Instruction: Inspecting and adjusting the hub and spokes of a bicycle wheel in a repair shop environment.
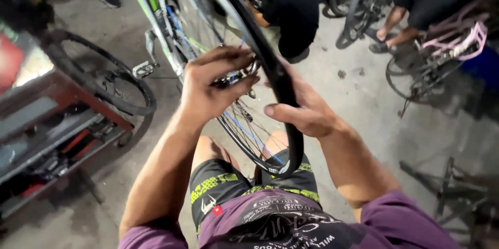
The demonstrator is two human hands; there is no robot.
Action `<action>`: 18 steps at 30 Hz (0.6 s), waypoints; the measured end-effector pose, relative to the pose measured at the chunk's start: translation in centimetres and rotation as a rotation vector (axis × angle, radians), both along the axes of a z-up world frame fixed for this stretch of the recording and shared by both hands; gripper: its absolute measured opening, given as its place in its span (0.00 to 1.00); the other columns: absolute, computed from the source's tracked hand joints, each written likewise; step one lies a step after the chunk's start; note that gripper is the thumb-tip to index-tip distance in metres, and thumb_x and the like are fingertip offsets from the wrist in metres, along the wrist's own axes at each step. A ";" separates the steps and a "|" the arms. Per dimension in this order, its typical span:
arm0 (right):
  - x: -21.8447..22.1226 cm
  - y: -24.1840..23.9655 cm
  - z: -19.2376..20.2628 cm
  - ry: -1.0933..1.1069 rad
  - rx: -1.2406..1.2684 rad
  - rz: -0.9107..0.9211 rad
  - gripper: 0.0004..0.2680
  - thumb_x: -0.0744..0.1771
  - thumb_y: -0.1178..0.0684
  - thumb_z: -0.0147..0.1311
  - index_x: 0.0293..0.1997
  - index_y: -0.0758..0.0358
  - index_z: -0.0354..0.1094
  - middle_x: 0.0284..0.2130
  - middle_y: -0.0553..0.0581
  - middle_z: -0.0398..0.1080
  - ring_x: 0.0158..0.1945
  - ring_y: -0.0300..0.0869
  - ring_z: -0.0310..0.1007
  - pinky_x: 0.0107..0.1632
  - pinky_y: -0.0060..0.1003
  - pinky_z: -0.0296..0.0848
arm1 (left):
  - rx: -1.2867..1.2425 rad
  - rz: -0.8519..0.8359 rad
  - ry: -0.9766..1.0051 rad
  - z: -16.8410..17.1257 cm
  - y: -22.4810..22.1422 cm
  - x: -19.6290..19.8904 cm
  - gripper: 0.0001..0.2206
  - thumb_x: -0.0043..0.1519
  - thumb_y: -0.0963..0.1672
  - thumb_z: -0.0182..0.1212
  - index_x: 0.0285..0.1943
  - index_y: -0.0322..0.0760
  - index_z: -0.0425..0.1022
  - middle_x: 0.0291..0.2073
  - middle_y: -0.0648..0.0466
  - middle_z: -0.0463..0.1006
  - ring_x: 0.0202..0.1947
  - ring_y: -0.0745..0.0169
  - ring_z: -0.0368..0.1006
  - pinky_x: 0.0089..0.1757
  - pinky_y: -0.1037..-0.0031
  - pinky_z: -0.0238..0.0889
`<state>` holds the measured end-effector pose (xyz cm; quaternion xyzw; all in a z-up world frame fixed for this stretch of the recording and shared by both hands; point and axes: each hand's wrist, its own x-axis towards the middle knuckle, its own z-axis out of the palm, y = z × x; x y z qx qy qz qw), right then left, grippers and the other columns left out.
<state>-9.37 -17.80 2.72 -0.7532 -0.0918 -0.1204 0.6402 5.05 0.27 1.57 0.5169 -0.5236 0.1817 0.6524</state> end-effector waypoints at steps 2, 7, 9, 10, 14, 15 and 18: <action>0.5 0.8 0.2 -0.026 0.050 0.000 0.30 0.62 0.61 0.65 0.74 0.64 0.57 0.58 0.56 0.68 0.64 0.41 0.65 0.73 0.59 0.57 | 0.018 0.059 -0.026 -0.2 -0.2 -1.3 0.10 0.57 0.38 0.78 0.45 0.33 0.84 0.43 0.42 0.83 0.43 0.39 0.83 0.44 0.57 0.76; 0.8 1.1 -0.1 -0.043 0.070 0.018 0.27 0.63 0.62 0.63 0.72 0.64 0.61 0.57 0.59 0.71 0.62 0.43 0.67 0.71 0.58 0.60 | -0.006 0.187 -0.056 -0.7 -0.5 -2.2 0.08 0.59 0.40 0.78 0.42 0.31 0.83 0.44 0.43 0.83 0.42 0.41 0.83 0.44 0.60 0.76; 0.7 0.8 -0.5 -0.027 0.098 0.027 0.29 0.63 0.63 0.61 0.74 0.65 0.57 0.59 0.59 0.68 0.65 0.46 0.66 0.73 0.60 0.56 | 0.017 0.209 -0.099 -0.9 -0.7 -2.0 0.10 0.57 0.41 0.79 0.43 0.34 0.84 0.40 0.44 0.84 0.39 0.40 0.84 0.40 0.58 0.78; 0.4 0.9 -1.0 -0.028 0.102 0.032 0.29 0.63 0.63 0.61 0.74 0.65 0.57 0.59 0.59 0.68 0.65 0.46 0.66 0.73 0.60 0.56 | 0.021 0.213 -0.100 -0.8 -0.5 -1.9 0.10 0.57 0.41 0.79 0.43 0.34 0.84 0.40 0.44 0.84 0.39 0.40 0.84 0.40 0.58 0.78; -0.5 1.9 -0.1 -0.049 0.017 -0.081 0.30 0.61 0.60 0.62 0.74 0.64 0.60 0.55 0.52 0.69 0.61 0.37 0.64 0.69 0.45 0.61 | 0.173 0.009 0.065 0.1 0.1 -1.0 0.07 0.56 0.39 0.75 0.41 0.36 0.84 0.30 0.45 0.84 0.25 0.50 0.80 0.31 0.66 0.72; -0.7 2.2 0.8 -0.091 -0.027 -0.112 0.31 0.61 0.59 0.63 0.75 0.64 0.58 0.56 0.52 0.68 0.61 0.36 0.63 0.69 0.43 0.62 | 0.193 -0.145 0.138 0.5 0.2 -0.5 0.07 0.55 0.38 0.73 0.41 0.34 0.84 0.30 0.44 0.85 0.26 0.50 0.81 0.31 0.65 0.72; -0.4 0.8 -3.6 -0.145 -0.051 -0.208 0.29 0.60 0.59 0.65 0.71 0.64 0.63 0.53 0.55 0.72 0.57 0.36 0.68 0.65 0.41 0.66 | 0.064 -0.184 0.210 -0.8 -0.4 -0.7 0.11 0.58 0.40 0.76 0.48 0.36 0.84 0.31 0.46 0.85 0.23 0.68 0.73 0.27 0.76 0.65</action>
